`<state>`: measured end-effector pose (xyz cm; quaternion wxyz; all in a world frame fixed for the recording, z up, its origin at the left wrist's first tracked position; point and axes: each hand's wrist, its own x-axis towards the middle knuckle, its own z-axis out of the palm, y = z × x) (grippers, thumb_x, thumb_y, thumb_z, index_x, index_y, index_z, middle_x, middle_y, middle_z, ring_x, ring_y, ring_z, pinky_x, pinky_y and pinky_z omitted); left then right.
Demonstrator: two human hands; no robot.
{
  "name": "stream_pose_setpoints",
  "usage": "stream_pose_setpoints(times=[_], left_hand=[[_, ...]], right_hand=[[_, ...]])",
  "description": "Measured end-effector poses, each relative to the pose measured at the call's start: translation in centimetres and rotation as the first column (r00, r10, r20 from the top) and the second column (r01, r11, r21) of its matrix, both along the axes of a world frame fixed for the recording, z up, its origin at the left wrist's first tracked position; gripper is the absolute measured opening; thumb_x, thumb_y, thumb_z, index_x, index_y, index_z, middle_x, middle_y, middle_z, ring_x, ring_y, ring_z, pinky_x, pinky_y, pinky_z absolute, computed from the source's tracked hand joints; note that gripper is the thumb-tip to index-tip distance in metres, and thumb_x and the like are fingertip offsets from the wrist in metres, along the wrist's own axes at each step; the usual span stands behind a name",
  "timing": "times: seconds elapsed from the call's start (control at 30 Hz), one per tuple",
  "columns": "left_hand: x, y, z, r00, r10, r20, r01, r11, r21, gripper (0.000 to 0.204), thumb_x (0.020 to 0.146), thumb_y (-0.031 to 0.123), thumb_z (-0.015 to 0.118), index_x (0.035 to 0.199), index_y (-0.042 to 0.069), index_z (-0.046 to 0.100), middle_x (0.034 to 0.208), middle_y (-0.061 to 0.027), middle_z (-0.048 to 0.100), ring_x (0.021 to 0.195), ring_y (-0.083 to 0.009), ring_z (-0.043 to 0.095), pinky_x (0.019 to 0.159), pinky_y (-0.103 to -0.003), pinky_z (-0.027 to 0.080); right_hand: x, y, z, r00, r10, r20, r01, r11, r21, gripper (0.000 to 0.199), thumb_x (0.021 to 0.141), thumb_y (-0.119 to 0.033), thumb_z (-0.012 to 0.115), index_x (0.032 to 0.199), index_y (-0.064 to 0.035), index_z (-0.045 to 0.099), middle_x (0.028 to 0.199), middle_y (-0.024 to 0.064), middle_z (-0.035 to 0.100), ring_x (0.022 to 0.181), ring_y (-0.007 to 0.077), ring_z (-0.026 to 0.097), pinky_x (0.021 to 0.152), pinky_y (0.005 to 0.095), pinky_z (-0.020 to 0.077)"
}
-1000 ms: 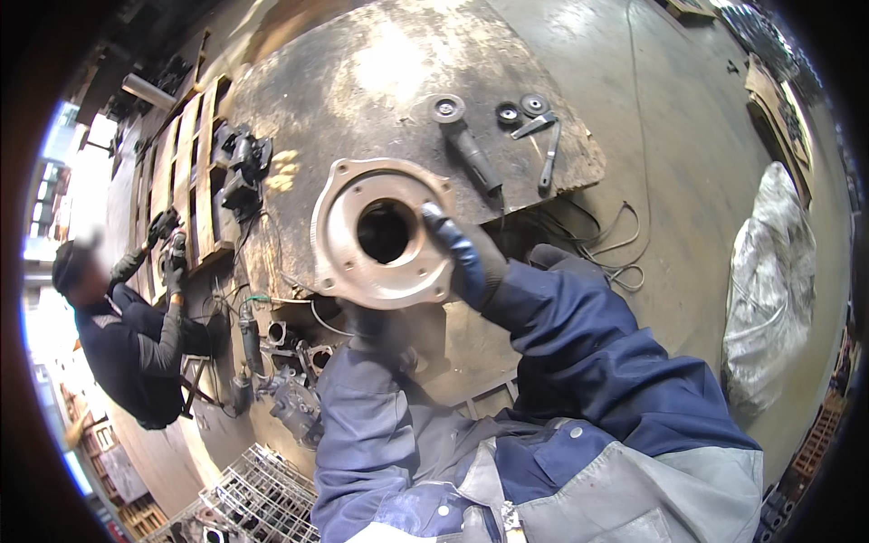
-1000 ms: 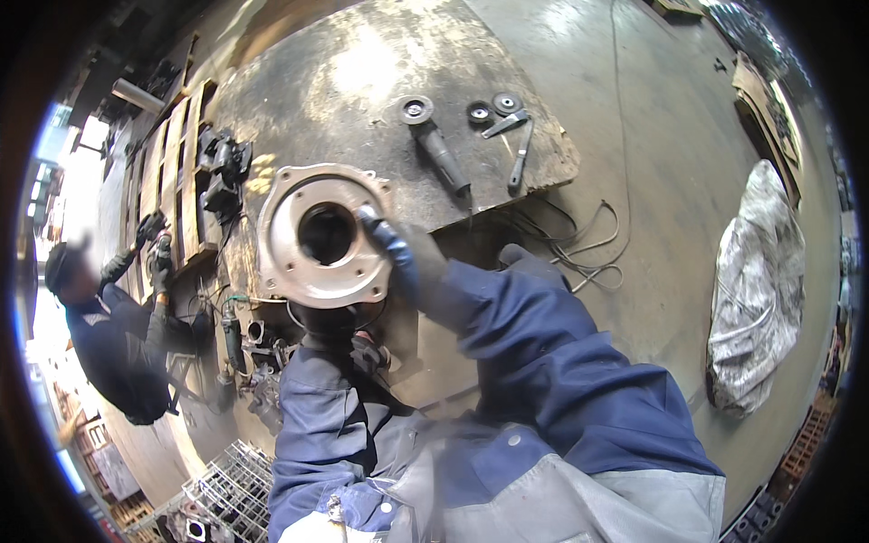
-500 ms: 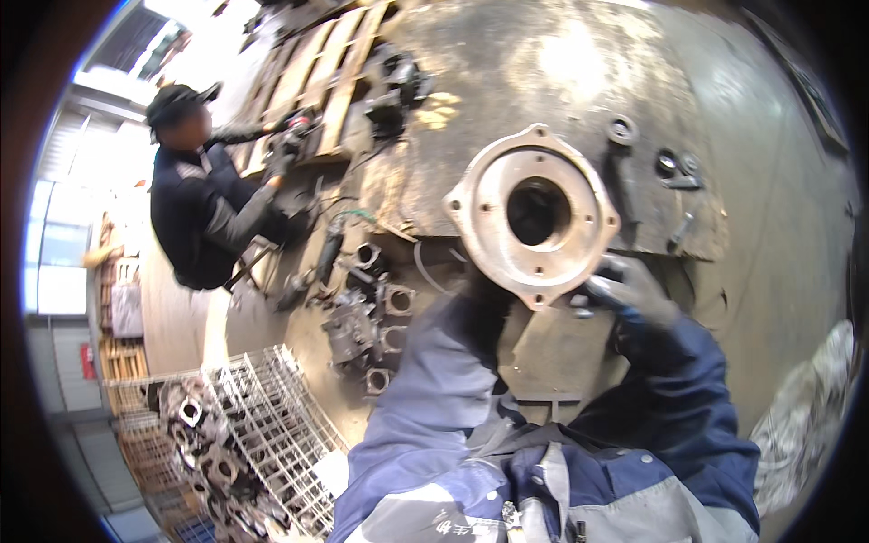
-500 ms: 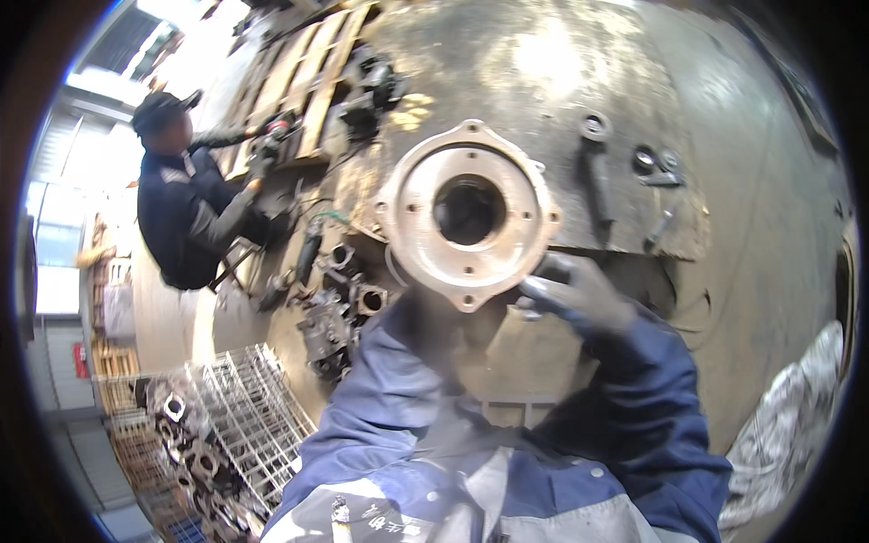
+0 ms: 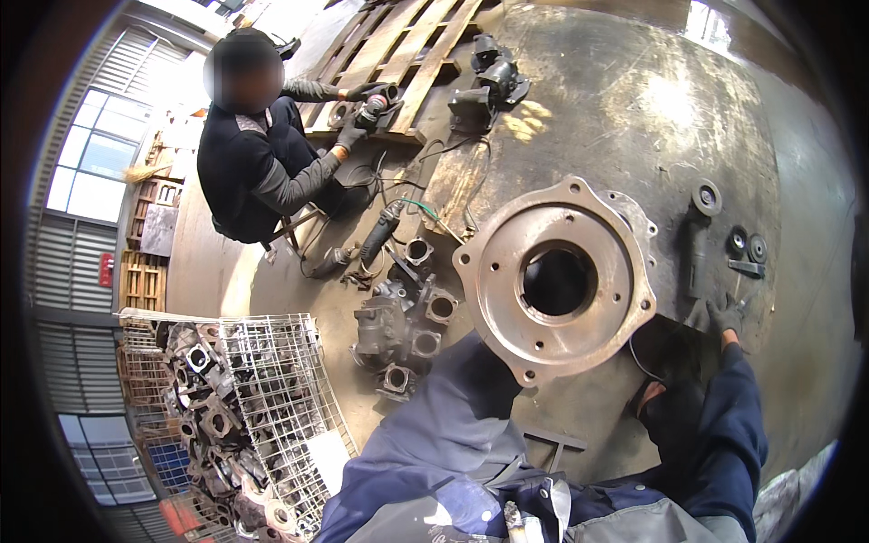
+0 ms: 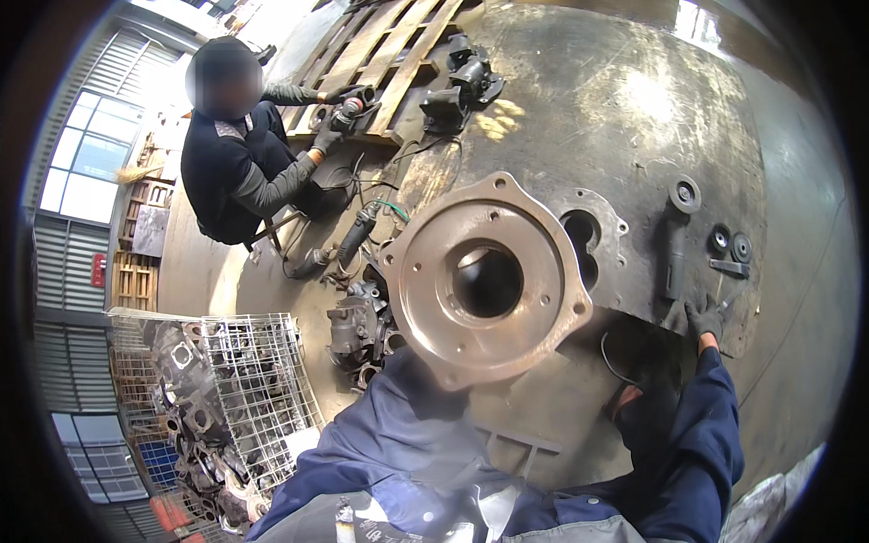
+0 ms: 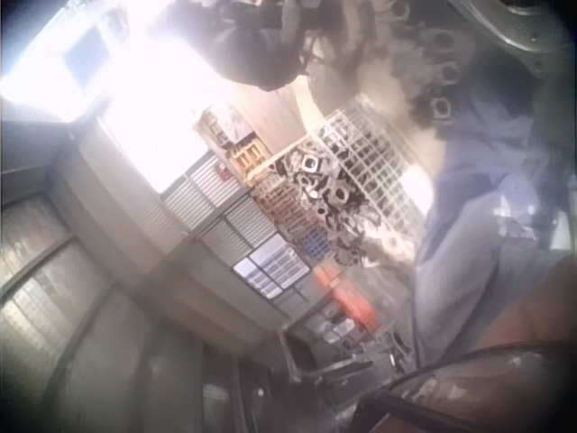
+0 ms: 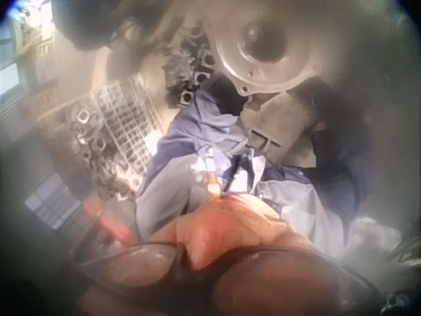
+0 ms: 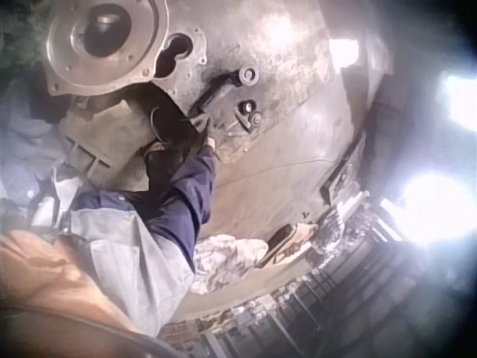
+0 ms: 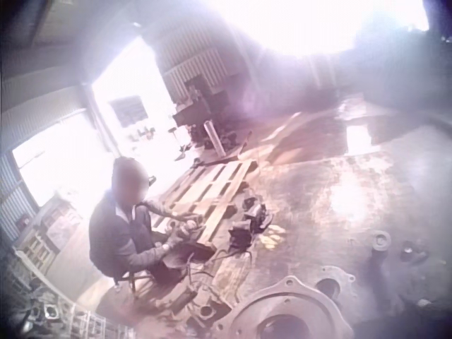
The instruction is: The person sits on the floor and uses an angle grinder to smooth the edges of metal parts. They pick up parts from a wire basket, grind them, inspect the surfaces, and place them on a nearby table.
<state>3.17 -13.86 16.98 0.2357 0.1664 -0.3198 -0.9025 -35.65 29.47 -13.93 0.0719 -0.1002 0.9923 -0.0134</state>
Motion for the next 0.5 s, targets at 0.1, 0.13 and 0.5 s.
stream_pose_setpoints(times=[0.1,0.13,0.5], left_hand=[[-0.3,-0.7,-0.4,1.0,0.016,0.009,-0.016,1.0,0.009,0.049,0.102,0.027,0.065,0.143,0.004,0.053,0.139,-0.0142,0.06,0.126,-0.0272,0.06,0.109,-0.044,0.049],[-0.4,-0.9,-0.5,1.0,0.022,0.016,-0.022,1.0,0.005,0.049,0.102,0.027,0.065,0.143,0.004,0.052,0.14,-0.0142,0.06,0.127,-0.0272,0.06,0.109,-0.044,0.049],[0.2,0.5,-0.7,0.998,0.044,0.041,-0.041,0.997,-0.06,0.05,0.103,0.027,0.064,0.145,0.004,0.051,0.141,-0.014,0.059,0.128,-0.0268,0.059,0.11,-0.044,0.048]], right_hand=[[-1.1,0.0,-0.7,0.978,-0.18,0.11,0.17,0.981,0.089,0.075,0.087,-0.047,0.073,0.148,-0.0078,0.056,0.151,0.0289,0.054,0.137,0.0462,0.054,0.112,0.0489,0.0464],[-1.7,0.5,-0.9,0.949,-0.245,0.198,0.241,0.97,0.041,0.072,0.087,-0.043,0.073,0.147,-0.008,0.056,0.15,0.0284,0.055,0.135,0.0454,0.055,0.11,0.049,0.0475],[-6.0,6.0,-1.7,0.831,-0.392,0.395,0.545,0.431,-0.719,0.053,0.081,-0.007,0.061,0.133,0.0014,0.055,0.08,0.0108,0.057,0.055,0.0251,0.055,0.049,0.0444,0.0466]])
